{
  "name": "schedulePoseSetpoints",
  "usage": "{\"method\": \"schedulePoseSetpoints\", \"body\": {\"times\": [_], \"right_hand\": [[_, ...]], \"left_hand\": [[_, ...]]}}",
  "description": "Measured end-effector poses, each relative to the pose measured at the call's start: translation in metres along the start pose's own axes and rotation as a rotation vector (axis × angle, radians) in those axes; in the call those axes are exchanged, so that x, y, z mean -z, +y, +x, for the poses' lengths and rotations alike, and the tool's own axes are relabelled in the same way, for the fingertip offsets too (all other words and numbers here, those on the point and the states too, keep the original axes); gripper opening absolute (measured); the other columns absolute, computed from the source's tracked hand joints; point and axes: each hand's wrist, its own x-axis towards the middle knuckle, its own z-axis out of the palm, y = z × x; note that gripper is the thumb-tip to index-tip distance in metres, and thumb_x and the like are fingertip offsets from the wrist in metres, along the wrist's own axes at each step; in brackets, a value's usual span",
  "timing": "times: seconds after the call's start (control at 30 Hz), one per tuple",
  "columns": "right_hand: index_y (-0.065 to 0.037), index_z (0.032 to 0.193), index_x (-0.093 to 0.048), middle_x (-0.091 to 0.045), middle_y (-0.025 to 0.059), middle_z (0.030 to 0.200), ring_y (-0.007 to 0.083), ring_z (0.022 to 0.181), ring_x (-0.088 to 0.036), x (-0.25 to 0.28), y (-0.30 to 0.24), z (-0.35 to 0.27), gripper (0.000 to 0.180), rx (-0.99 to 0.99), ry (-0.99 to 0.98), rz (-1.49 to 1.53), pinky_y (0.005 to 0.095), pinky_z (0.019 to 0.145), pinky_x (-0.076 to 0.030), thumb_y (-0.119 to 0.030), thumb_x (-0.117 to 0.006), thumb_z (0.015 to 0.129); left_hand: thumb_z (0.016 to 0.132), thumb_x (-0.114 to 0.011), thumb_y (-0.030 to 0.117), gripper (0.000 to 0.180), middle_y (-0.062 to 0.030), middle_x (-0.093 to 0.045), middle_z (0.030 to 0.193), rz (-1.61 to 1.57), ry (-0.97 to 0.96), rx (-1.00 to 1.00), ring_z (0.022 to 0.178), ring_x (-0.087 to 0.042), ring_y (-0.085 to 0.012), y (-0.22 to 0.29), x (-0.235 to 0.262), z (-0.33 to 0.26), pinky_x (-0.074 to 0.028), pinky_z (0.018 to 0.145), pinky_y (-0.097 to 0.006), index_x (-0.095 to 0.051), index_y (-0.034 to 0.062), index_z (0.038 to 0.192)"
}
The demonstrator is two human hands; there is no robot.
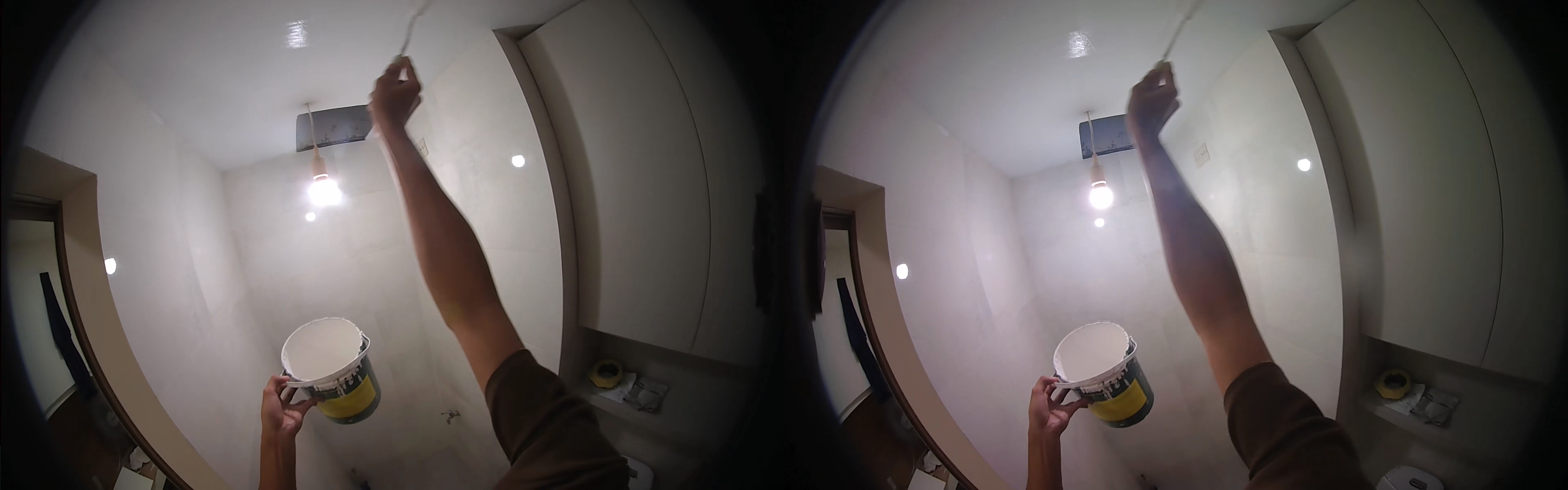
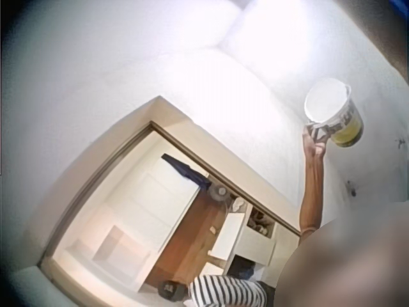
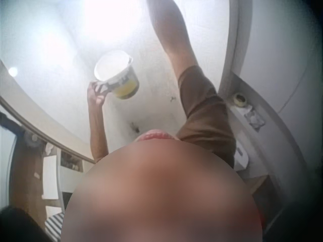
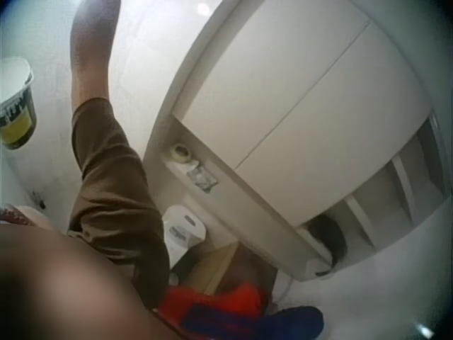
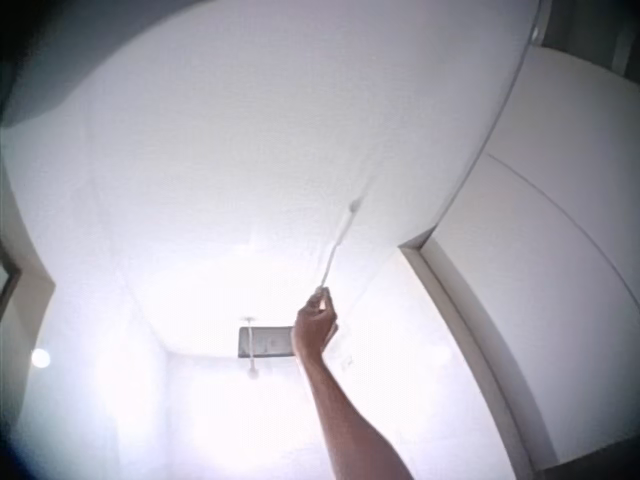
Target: The person paints the ceiling white using a roller and a paint bucket. They repeatedly dip the roller into the bucket and apply paint in long strokes across the ceiling surface.
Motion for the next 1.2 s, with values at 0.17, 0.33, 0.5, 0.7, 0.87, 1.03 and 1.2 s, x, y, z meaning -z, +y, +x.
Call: {"method": "schedulePoseSetpoints", "body": {"times": [0.17,0.33,0.5,0.7,0.87,1.03,1.2], "right_hand": [[-0.003,0.131,-0.060,-0.053,0.0021,0.058,0.0117,0.042,-0.051,0.036,0.016,0.054,0.036,-0.010,0.026,-0.013,0.0288,0.036,-0.040,-0.025,-0.055,0.103],[0.003,0.134,-0.058,-0.067,0.0136,0.076,0.0226,0.059,-0.064,0.025,0.000,0.006,0.043,0.085,0.000,-0.148,0.0375,0.057,-0.052,-0.025,-0.052,0.103],[0.007,0.131,-0.059,-0.071,0.0177,0.081,0.0270,0.072,-0.070,-0.004,-0.018,-0.054,0.041,0.180,-0.072,-0.102,0.0401,0.071,-0.054,-0.018,-0.052,0.100],[0.009,0.135,-0.054,-0.070,0.0243,0.083,0.0317,0.074,-0.072,-0.034,-0.030,-0.109,0.040,0.167,-0.270,-0.037,0.0398,0.069,-0.054,-0.005,-0.052,0.098],[0.003,0.136,-0.056,-0.070,0.0174,0.082,0.0242,0.072,-0.070,-0.028,-0.032,-0.107,0.039,0.122,-0.268,-0.066,0.0368,0.067,-0.053,-0.012,-0.054,0.100],[0.001,0.130,-0.056,-0.062,0.0122,0.070,0.0217,0.066,-0.064,0.022,-0.009,-0.054,0.035,-0.087,-0.141,-0.050,0.0354,0.068,-0.050,-0.020,-0.049,0.103],[0.003,0.132,-0.057,-0.065,0.0135,0.070,0.0259,0.067,-0.066,0.038,0.031,-0.014,0.043,-0.225,-0.041,-0.087,0.0440,0.070,-0.050,-0.029,-0.046,0.105]], "left_hand": [[0.084,-0.061,0.017,0.039,-0.0168,-0.043,0.128,0.003,-0.003,-0.025,0.131,-0.041,-0.0362,-0.002,-0.002,-0.002,-0.049,0.087,-0.077,-0.050,-0.0030,0.116],[0.083,-0.062,0.017,0.038,-0.0170,-0.043,0.128,-0.004,-0.016,-0.049,0.130,-0.041,-0.0353,-0.005,-0.003,-0.007,-0.050,0.086,-0.076,-0.050,-0.0030,0.114],[0.084,-0.062,0.017,0.040,-0.0170,-0.043,0.129,-0.007,0.014,-0.023,0.130,-0.042,-0.0348,-0.004,-0.001,-0.002,-0.050,0.086,-0.075,-0.049,-0.0030,0.115],[0.084,-0.062,0.019,0.043,-0.0197,-0.041,0.133,0.008,-0.004,-0.028,0.128,-0.038,-0.0472,-0.005,-0.001,-0.004,-0.049,0.092,-0.073,-0.047,-0.0009,0.119],[0.084,-0.062,0.019,0.045,-0.0198,-0.040,0.136,0.023,-0.017,-0.048,0.128,-0.037,-0.0484,-0.006,-0.005,-0.008,-0.048,0.094,-0.074,-0.047,-0.0010,0.121],[0.083,-0.062,0.017,0.040,-0.0161,-0.043,0.128,0.009,0.007,-0.031,0.127,-0.042,-0.0347,-0.004,-0.005,-0.008,-0.046,0.093,-0.077,-0.049,-0.0010,0.117],[0.083,-0.062,0.017,0.043,-0.0171,-0.043,0.129,0.013,0.030,-0.020,0.132,-0.040,-0.0349,-0.002,-0.008,-0.009,-0.046,0.094,-0.076,-0.048,-0.0022,0.119]]}}
